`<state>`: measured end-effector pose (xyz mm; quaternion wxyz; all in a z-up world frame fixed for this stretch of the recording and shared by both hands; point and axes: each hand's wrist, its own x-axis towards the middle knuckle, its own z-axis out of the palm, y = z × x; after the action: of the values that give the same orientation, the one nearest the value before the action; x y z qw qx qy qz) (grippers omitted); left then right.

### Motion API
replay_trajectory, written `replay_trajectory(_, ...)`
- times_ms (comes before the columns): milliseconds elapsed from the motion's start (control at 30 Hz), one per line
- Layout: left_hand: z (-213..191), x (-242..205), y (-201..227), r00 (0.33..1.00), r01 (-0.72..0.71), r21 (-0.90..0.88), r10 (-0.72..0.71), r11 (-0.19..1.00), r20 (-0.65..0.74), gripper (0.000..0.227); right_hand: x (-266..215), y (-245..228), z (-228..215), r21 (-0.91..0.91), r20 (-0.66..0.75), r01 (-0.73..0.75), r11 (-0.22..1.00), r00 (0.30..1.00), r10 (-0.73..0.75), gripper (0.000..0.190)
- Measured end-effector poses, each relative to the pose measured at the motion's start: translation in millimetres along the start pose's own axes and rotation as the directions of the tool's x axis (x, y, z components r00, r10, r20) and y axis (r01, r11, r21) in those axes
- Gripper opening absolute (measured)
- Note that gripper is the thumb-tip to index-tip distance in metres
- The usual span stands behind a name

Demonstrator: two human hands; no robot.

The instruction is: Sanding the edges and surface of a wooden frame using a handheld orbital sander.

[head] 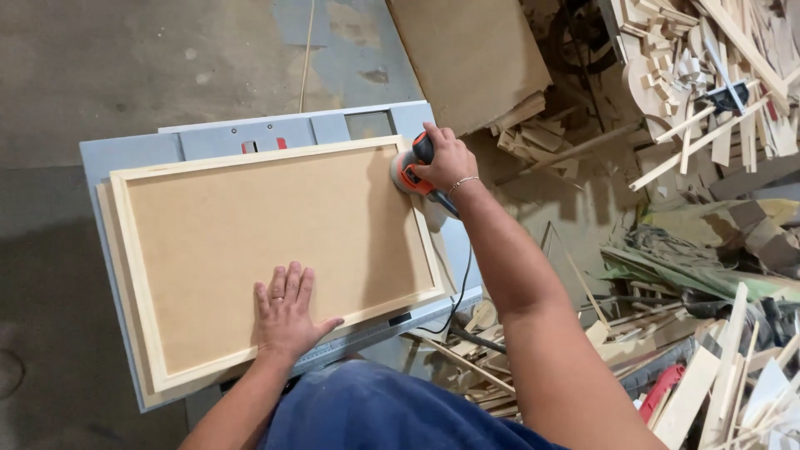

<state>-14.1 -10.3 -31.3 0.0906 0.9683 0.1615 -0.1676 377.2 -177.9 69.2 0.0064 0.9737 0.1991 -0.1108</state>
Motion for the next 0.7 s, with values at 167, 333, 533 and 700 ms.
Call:
replay_trajectory(167,-4.1,0.8,0.4,1.000,-0.008,-0.019,0.008,1.000,-0.009,0.114,-50.4,5.6,-9.2,0.015,0.015,0.007,1.000,1.000,-0.007,0.093)
replay_trajectory(333,0.9,-1.6,0.1,1.000,-0.020,-0.041,0.019,0.999,-0.019,0.115,-94.5,16.4,2.4,0.004,0.031,-0.003,1.000,1.000,0.003,0.094)
replay_trajectory(533,3.6,-4.7,-2.0,0.999,-0.040,-0.078,0.037,0.996,-0.035,0.115,-141.4,27.6,18.5,0.060,0.047,-0.004,0.998,0.999,0.002,0.094)
replay_trajectory(700,-7.1,-6.6,-0.8,0.997,-0.046,-0.080,0.041,0.996,-0.061,0.113,-176.1,43.6,28.1,0.069,0.029,-0.019,0.997,0.999,0.017,0.096)
